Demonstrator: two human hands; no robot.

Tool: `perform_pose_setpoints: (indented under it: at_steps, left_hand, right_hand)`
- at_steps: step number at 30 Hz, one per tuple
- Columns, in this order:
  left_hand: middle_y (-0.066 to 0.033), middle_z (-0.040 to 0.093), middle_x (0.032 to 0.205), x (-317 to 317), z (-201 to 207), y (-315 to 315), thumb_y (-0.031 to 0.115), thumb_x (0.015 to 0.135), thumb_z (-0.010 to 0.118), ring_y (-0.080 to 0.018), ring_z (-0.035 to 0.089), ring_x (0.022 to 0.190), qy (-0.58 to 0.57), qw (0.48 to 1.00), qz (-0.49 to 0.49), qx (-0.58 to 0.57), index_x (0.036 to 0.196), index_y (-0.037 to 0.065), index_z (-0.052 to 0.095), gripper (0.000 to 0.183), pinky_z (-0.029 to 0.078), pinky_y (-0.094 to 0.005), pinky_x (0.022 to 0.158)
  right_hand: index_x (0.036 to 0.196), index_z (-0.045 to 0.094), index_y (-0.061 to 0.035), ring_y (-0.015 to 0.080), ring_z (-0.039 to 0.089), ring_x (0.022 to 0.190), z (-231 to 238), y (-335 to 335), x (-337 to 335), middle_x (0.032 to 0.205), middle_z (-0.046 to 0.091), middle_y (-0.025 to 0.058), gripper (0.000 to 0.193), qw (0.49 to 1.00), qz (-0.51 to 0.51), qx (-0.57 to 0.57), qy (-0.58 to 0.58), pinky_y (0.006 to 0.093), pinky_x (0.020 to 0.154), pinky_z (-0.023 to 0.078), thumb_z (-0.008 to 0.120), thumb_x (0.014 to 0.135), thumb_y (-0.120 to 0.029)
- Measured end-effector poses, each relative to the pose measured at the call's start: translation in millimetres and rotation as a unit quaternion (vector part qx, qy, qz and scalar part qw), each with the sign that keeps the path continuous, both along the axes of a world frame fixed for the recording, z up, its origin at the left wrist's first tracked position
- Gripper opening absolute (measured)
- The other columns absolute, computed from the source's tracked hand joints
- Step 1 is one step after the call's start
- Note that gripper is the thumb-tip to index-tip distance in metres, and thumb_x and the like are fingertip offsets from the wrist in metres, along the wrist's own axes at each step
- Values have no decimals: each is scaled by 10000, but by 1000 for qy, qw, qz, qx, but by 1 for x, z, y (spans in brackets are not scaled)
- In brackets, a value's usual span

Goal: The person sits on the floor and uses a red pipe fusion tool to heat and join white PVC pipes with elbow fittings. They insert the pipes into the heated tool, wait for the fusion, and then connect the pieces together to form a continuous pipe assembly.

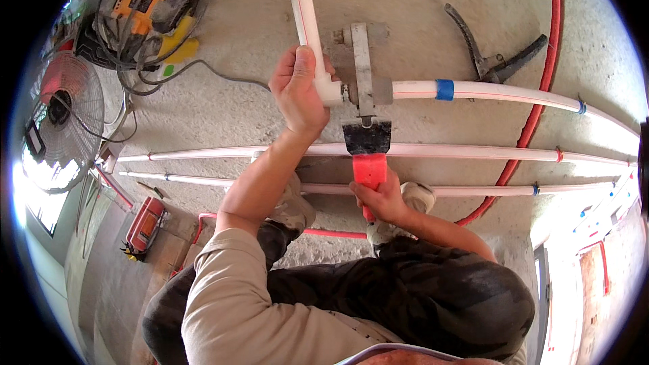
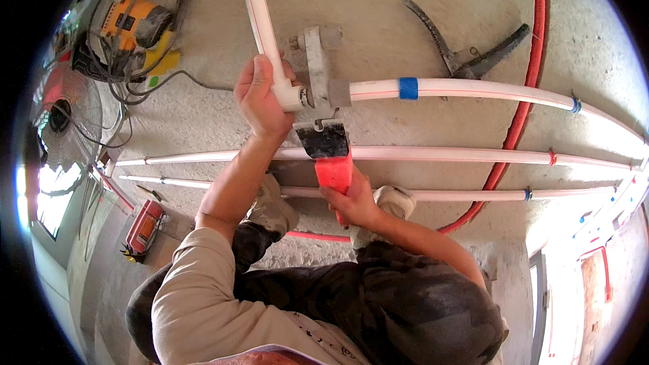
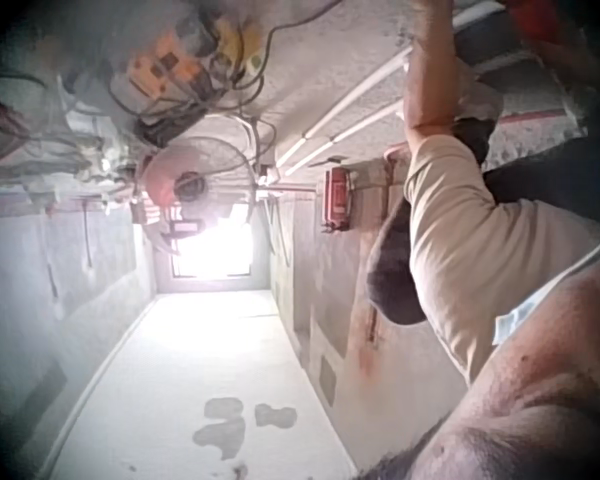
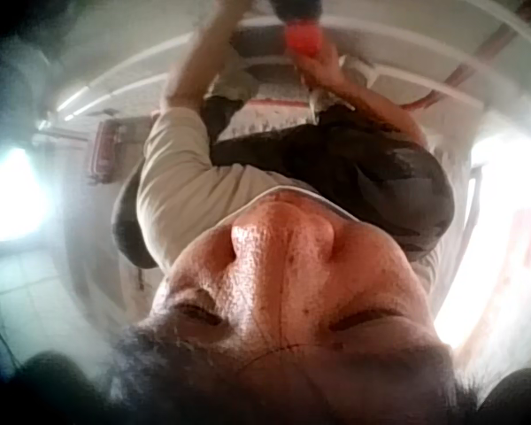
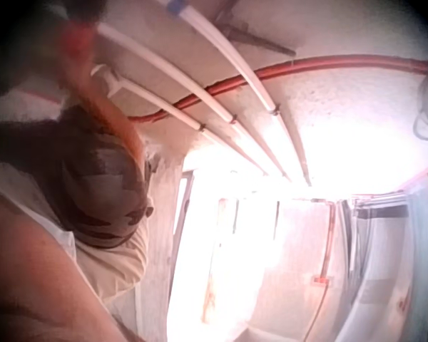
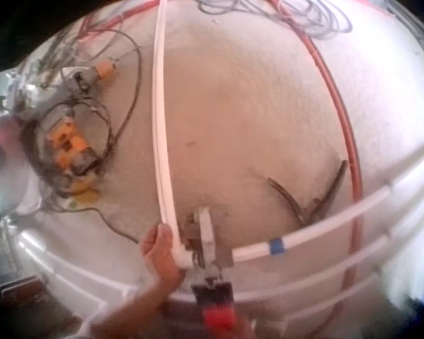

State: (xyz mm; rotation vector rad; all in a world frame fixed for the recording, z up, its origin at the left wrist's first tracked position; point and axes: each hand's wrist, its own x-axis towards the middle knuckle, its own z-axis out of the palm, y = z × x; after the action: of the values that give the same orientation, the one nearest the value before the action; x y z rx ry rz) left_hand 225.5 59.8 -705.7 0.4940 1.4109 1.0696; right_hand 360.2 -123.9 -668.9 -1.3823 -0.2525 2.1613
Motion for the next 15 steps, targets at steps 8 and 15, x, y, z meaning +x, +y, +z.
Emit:
perform_pose_setpoints:
  at_steps: [8, 15]
  left_hand:
    - [-60, 601, 741, 3, -1, 0, 297, 1003, 569, -120, 541, 588, -1, 1000, 2, 12, 953, 34, 586, 268, 464, -266, 536]
    - [-52, 592, 746, 2, 5, 2, 356, 965, 607, -113, 539, 608, 8, 999, -38, -6, 955, 39, 583, 318, 453, -261, 546]
  right_hand:
    - [1089, 536, -39, 84, 576, 538, -1, -2, 2, 744, 611, 6, 267, 1000, 22, 9, -6, 270, 483, 479, 687, 887, -123]
    - [1208, 473, -41, 143, 643, 671, 6, 20, 21, 819, 638, 53, 410, 988, 147, -24, 42, 304, 575, 513, 702, 908, -200]
